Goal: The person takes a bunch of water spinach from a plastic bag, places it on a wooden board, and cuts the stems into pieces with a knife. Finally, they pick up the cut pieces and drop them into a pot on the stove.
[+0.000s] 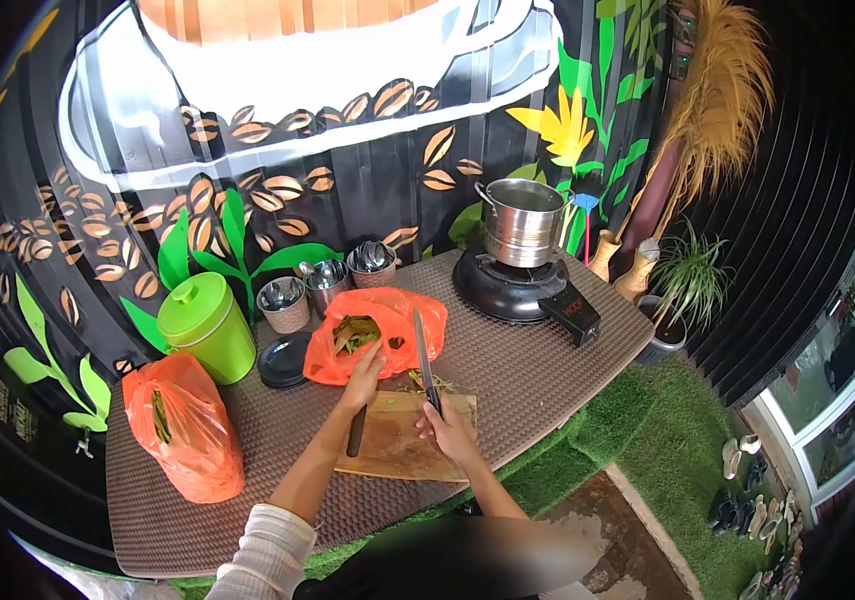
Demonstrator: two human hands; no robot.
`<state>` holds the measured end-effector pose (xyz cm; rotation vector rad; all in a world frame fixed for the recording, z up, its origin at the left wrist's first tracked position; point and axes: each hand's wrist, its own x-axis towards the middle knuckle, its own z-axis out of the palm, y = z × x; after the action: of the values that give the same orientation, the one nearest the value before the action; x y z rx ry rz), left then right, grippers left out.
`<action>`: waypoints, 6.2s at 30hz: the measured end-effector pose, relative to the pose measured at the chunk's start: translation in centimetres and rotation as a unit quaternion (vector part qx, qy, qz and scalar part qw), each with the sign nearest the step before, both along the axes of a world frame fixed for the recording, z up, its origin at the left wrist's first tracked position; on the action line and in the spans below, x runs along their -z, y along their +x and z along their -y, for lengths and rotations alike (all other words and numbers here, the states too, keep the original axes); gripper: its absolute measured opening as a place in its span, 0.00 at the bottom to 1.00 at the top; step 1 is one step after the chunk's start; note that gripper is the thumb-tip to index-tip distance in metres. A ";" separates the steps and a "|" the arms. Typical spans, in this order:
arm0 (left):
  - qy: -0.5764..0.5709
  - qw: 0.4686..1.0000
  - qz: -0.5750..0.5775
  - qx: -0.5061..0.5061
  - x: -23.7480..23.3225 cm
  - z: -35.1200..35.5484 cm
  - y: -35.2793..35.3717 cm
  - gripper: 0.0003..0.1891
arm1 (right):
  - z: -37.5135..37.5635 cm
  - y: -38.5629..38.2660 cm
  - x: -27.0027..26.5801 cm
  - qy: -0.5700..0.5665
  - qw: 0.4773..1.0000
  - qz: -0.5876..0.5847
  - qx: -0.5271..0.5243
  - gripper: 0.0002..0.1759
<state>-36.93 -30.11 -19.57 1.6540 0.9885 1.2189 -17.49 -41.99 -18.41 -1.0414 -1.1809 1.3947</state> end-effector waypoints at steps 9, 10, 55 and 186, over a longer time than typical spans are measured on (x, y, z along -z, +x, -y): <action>-0.150 0.982 0.092 0.073 -4.1 0.2 5.5 0.13 | -8.6 -1.9 -2.1 0.140 0.988 -0.014 0.061 0.13; -0.149 0.982 0.092 0.072 -3.6 -0.6 5.5 0.13 | -9.3 -1.6 -2.1 0.141 0.988 -0.014 0.059 0.13; 0.129 0.899 -0.409 -0.089 6.6 -16.5 1.1 0.25 | -10.2 3.0 -6.5 0.201 0.973 0.042 0.103 0.12; -0.093 0.889 -0.309 0.326 0.5 2.9 1.6 0.32 | 6.7 4.2 3.1 0.021 0.980 0.056 0.190 0.15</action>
<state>-35.29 -32.99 -20.06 2.0234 0.7580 0.1354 -13.28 -48.70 -21.47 -1.2539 -1.0208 1.0195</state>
